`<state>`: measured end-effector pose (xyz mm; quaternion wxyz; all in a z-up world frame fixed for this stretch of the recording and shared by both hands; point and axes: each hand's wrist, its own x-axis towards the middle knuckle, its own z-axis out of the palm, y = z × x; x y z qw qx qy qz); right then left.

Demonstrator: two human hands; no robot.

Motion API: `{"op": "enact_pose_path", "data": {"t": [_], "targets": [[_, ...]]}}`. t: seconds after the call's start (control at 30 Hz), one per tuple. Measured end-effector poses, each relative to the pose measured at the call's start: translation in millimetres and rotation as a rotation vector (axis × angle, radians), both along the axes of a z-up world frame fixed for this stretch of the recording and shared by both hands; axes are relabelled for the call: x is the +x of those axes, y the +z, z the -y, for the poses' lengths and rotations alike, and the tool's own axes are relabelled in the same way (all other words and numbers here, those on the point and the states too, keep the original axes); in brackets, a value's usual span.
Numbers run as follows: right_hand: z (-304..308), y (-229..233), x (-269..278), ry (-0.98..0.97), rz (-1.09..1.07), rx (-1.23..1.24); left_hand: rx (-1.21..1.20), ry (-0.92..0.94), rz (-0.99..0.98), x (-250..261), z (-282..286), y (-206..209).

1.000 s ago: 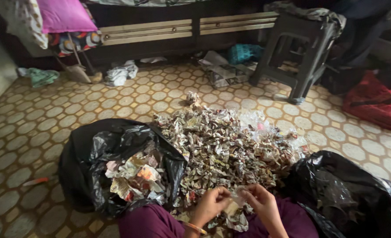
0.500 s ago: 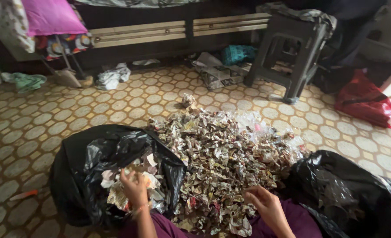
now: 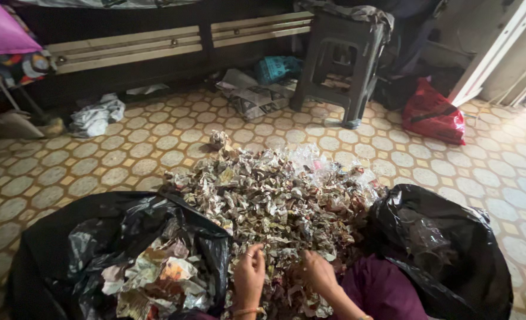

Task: The person sits on the floor and sorts through a large pile of crumpled paper and plastic waste, picking up items one by one and placing them into two black plastic bags on either side.

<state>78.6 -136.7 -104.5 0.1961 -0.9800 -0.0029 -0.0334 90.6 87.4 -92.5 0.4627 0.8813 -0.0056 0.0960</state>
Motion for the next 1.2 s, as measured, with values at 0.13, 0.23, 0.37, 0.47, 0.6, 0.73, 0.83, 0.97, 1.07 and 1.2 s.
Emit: {"op": "enact_pose_path", "data": {"t": [0.13, 0.23, 0.37, 0.47, 0.6, 0.73, 0.83, 0.97, 1.07, 1.2], "targets": [[-3, -13, 6, -0.028, -0.156, 0.116, 0.008, -0.017, 0.059, -4, 2, 7], [-3, 3, 7, -0.019, -0.134, 0.364, -0.047, -0.053, -0.044, 0, -1, 11], [-8, 38, 10, -0.07, -0.362, 0.887, -0.564, -0.246, -0.166, 13, 4, 2], [-17, 57, 5, 0.083, -0.262, 1.113, -0.706, -0.335, -0.166, 17, 8, -14], [-18, 78, -3, 0.064, -0.314, 1.314, -0.688, -0.207, -0.161, 17, 1, -24], [-12, 94, -5, -0.028, -0.347, 1.365, -0.653, -0.255, -0.126, 10, 2, -16], [-4, 101, -8, 0.03, -0.324, 1.439, -0.646, -0.293, -0.139, 9, 8, -8], [4, 101, -21, 0.052, -0.249, 1.453, -0.541, -0.162, -0.44, 0, 22, -16], [6, 105, -29, 0.091, 0.031, 1.223, -0.934, -0.147, -0.707, -20, 37, -34], [6, 112, -47, 0.244, 0.147, 0.937, -1.414, -0.145, -0.675, -44, 70, -51]]}}
